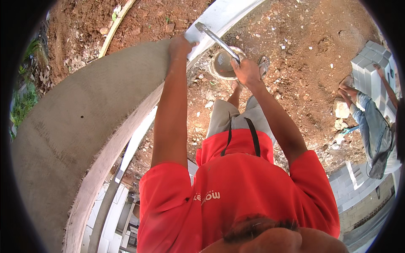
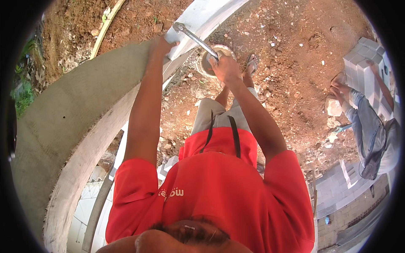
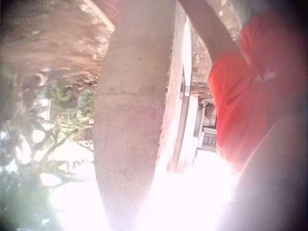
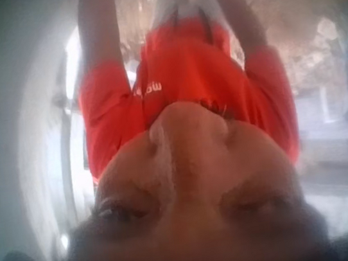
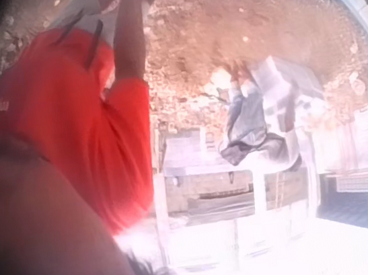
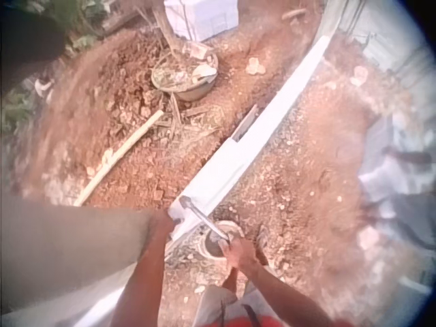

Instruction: The person lays white rectangular blocks along a curved foundation line. They apply mortar from a bucket using a trowel, position the blocks, and tap them into place with a hammer. The person repeats this process to extend the low wall.

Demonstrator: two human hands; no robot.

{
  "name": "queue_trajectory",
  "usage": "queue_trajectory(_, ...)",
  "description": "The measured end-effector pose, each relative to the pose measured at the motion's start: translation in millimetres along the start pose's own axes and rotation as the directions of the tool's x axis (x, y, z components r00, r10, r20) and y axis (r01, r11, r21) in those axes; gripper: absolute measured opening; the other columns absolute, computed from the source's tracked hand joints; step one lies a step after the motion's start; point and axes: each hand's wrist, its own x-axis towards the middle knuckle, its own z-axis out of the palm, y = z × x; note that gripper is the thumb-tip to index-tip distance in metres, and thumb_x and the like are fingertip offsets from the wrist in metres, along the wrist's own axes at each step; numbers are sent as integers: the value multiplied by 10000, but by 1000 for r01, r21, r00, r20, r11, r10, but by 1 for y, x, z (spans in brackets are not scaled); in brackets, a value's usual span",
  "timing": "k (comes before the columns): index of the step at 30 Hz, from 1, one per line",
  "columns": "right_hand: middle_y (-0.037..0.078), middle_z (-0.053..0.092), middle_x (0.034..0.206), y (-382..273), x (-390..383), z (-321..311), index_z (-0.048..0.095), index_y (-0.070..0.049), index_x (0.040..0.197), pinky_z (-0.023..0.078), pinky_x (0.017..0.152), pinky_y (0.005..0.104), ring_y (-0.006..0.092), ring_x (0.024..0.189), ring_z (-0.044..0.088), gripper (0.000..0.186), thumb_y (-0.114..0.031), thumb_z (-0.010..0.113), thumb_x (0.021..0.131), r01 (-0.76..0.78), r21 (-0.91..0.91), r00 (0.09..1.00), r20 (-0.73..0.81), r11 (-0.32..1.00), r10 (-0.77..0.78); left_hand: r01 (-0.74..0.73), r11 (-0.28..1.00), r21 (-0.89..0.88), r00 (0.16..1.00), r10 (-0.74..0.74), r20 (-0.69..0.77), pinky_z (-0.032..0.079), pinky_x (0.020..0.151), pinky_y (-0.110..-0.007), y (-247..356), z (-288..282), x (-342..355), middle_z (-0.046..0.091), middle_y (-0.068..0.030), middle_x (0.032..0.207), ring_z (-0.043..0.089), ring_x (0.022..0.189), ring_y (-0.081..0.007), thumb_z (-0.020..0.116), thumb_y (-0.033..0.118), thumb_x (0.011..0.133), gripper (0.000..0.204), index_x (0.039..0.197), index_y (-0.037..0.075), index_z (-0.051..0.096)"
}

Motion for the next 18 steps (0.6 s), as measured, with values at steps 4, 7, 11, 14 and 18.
queue_trajectory(4,255,728,831,20,5,16,672,-33,1246,576,772,539,447,874,728,487,-441,654,981,240,34,952,-205,970,-228,17,1000,-4,995,-17,96,580,951,-465,3,-15,3,705,-177,1339,700,1194,-348,837,621,794,938,1549,164,519)
queue_trajectory(7,277,715,820,8,17,-9,697,-9,1134,568,756,538,452,832,719,482,-465,645,986,84,23,996,18,996,-85,-5,1000,23,999,4,41,577,951,-473,-2,-16,-1,708,-208,1318,705,1181,-362,836,630,787,981,1553,114,503)
queue_trajectory(11,250,697,758,7,7,-17,690,19,1006,558,713,528,451,759,695,542,-518,614,1000,200,-28,975,-90,979,-202,-18,1000,-7,999,18,41,546,1009,-480,1,-16,-16,686,-240,1341,681,1207,-396,857,575,789,980,1540,52,504)
queue_trajectory(14,237,682,726,10,6,-42,694,11,1003,546,650,517,429,713,690,477,-466,672,984,292,131,950,-156,947,-272,50,988,-147,999,-47,25,524,1046,-476,7,-23,-8,661,-241,1380,647,1256,-403,869,483,798,906,1525,62,529)
queue_trajectory(18,213,681,730,9,7,-85,720,-10,1070,538,616,481,401,680,686,377,-372,718,965,396,223,903,-273,891,-333,-175,935,-309,916,39,-400,464,1121,-465,21,4,14,646,-217,1401,592,1313,-378,799,308,856,705,1483,75,576)
